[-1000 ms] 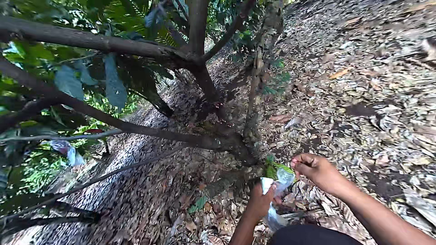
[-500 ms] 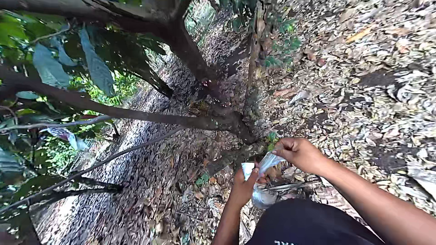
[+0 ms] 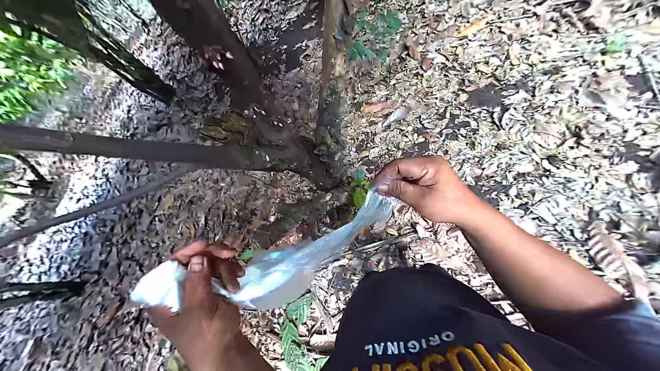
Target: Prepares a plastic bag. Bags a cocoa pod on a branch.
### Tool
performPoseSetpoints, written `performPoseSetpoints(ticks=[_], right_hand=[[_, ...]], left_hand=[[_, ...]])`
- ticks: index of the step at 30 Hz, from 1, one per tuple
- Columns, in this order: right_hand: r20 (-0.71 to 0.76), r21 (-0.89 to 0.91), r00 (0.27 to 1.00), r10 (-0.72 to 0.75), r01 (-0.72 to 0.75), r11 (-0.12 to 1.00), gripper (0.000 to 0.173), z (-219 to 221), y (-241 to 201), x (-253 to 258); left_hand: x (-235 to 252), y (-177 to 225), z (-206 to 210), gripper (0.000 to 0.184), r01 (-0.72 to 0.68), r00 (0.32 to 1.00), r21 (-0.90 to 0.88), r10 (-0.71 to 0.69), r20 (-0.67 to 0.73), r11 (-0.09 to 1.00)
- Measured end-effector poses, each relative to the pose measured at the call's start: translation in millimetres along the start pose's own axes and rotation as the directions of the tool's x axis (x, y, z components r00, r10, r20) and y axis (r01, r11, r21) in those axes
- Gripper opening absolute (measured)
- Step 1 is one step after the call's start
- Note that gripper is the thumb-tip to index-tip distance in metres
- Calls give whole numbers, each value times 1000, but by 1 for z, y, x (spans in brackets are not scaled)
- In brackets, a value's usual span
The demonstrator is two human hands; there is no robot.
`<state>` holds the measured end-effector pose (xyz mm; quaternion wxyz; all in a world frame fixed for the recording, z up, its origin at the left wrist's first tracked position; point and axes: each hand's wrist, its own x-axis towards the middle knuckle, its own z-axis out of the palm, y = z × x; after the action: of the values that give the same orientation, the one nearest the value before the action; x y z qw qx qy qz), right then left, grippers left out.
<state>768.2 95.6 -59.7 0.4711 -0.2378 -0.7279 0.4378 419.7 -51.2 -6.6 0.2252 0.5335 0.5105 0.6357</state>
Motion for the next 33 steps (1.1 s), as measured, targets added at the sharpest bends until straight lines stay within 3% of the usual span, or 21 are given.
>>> performPoseSetpoints(ticks=[9, 15, 18, 21, 26, 33], right_hand=[[280, 154, 949, -144, 104, 983, 10, 56, -41, 70], [369, 54, 905, -211, 205, 977, 22, 105, -59, 123], [367, 78, 878, -306, 299, 951, 24, 128, -72, 158], [368, -6, 825, -429, 463, 886, 29, 150, -90, 192], [371, -210, 722, -583, 677, 705, 44, 186, -112, 244], [353, -360, 647, -676, 761, 540, 54, 235, -136, 307]], left_hand=[[61, -5, 10, 22, -16, 980, 265, -38, 197, 964], [96, -7, 25, 30, -190, 898, -39, 190, 398, 981], [119, -6, 11, 26, -223, 874, -265, 313, 372, 938], [140, -2, -8, 26, -279, 864, -350, 393, 315, 894], [175, 7, -42, 26, -427, 839, -352, 510, 188, 833], [214, 23, -92, 8, -621, 778, -297, 617, -118, 725]])
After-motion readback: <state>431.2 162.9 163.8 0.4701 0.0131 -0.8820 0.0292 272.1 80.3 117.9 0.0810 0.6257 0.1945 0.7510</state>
